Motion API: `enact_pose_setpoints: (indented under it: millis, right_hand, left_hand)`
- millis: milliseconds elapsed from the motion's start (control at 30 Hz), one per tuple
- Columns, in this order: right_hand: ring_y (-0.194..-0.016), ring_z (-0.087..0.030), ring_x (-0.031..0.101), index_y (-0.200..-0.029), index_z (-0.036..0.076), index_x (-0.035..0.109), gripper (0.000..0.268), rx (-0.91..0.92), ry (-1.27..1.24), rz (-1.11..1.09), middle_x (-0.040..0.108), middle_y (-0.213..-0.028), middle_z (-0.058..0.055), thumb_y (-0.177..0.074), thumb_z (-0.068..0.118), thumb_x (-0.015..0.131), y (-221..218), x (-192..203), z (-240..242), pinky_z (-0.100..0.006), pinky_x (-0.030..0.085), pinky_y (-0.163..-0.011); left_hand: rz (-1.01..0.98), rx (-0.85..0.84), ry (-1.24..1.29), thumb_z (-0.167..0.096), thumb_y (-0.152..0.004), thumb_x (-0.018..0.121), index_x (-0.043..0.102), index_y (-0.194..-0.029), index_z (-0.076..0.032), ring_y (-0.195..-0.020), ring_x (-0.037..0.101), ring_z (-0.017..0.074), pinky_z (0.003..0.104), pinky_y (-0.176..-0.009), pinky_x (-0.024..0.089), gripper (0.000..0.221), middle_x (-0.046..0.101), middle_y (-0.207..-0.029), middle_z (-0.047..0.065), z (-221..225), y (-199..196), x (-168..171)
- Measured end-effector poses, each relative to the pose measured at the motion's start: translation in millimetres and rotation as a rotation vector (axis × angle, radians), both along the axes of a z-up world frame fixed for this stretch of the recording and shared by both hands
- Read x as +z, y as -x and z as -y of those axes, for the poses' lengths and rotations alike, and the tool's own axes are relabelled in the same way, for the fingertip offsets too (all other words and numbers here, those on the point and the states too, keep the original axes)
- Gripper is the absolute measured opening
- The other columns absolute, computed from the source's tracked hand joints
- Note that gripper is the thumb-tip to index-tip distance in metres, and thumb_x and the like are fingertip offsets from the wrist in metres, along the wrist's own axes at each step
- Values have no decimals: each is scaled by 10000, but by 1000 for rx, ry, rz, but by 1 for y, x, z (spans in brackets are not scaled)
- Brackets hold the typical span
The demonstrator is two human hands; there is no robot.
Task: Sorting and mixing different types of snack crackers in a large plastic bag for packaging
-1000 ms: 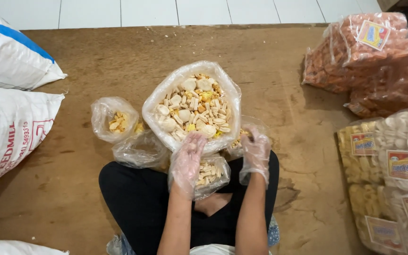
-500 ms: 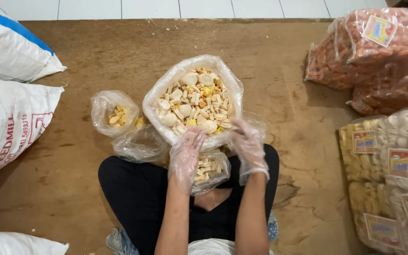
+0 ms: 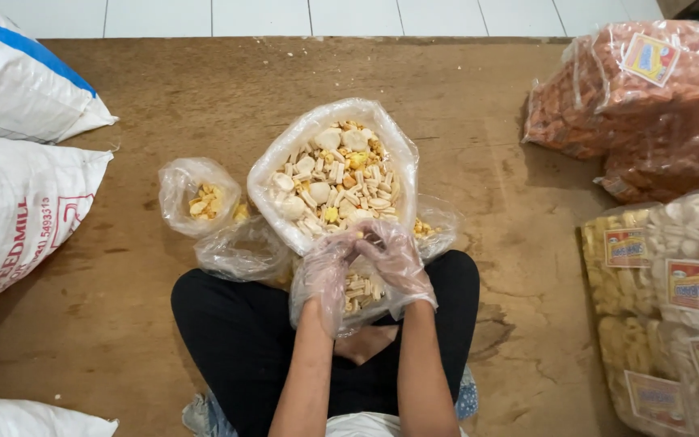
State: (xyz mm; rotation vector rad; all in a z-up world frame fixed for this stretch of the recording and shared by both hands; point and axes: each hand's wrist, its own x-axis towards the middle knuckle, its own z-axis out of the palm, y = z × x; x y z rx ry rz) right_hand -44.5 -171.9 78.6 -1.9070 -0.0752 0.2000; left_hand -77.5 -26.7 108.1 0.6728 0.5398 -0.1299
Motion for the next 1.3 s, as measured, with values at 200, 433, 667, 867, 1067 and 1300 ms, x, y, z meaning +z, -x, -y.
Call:
enact_pose_setpoints:
  millis: [200,433,667,867,1067,1300]
  right_hand:
    - [-926,-256,752,-1170,93,744,306,-75,77,122,769,-953,-157,-884,191,787,2,-7,28,-395,595,-833]
    - [-943,-169,673,-1176,193,759,318,-630,85,-18,752,-1006,-63,-859,215,778,-4,-59,87,-319,564,-855]
    - [-1058,-254,708,-1163,320,756,380,-684,300,-230,763,-1060,-26,-809,457,748,5,-47,90,-388,550,-942]
    - [-1046,-287,708,-1071,217,778,220,-325,284,155,765,-1044,-70,-867,295,754,-33,1,40,-419,557,-924]
    - [-1091,-225,708,-1116,270,738,235,29,828,207,750,-1129,21,-923,299,607,-155,-131,15,-371,550,-1008]
    - [-1012,-226,715,-1021,267,732,178,32,782,231,736,-1013,13,-896,310,613,-178,-131,-1,-378,565,-938]
  left_hand:
    - [17,70,110,76,-798,729,654,-814,-8,-737,757,292,581,-897,621,113,741,-753,123,1,2,-7]
    - [-108,148,142,-77,-969,603,596,-1292,63,-1298,559,440,545,-1136,412,351,623,-1311,283,-23,-17,-68]
    - [44,104,448,-230,-995,441,416,-1511,-3,-1520,268,424,537,-1236,219,564,335,-1619,242,-35,-30,-176]
    - [-132,125,313,-199,-972,580,553,-1377,-32,-1445,425,401,494,-1192,348,438,477,-1520,215,-37,-32,-127]
    - [-124,166,350,-216,-980,606,569,-1328,-51,-1432,437,368,456,-1192,358,387,493,-1469,184,-34,-30,-124]
    - [-157,203,394,-240,-946,651,650,-1174,-85,-1298,561,314,423,-1144,441,276,616,-1292,119,-35,-34,-125]
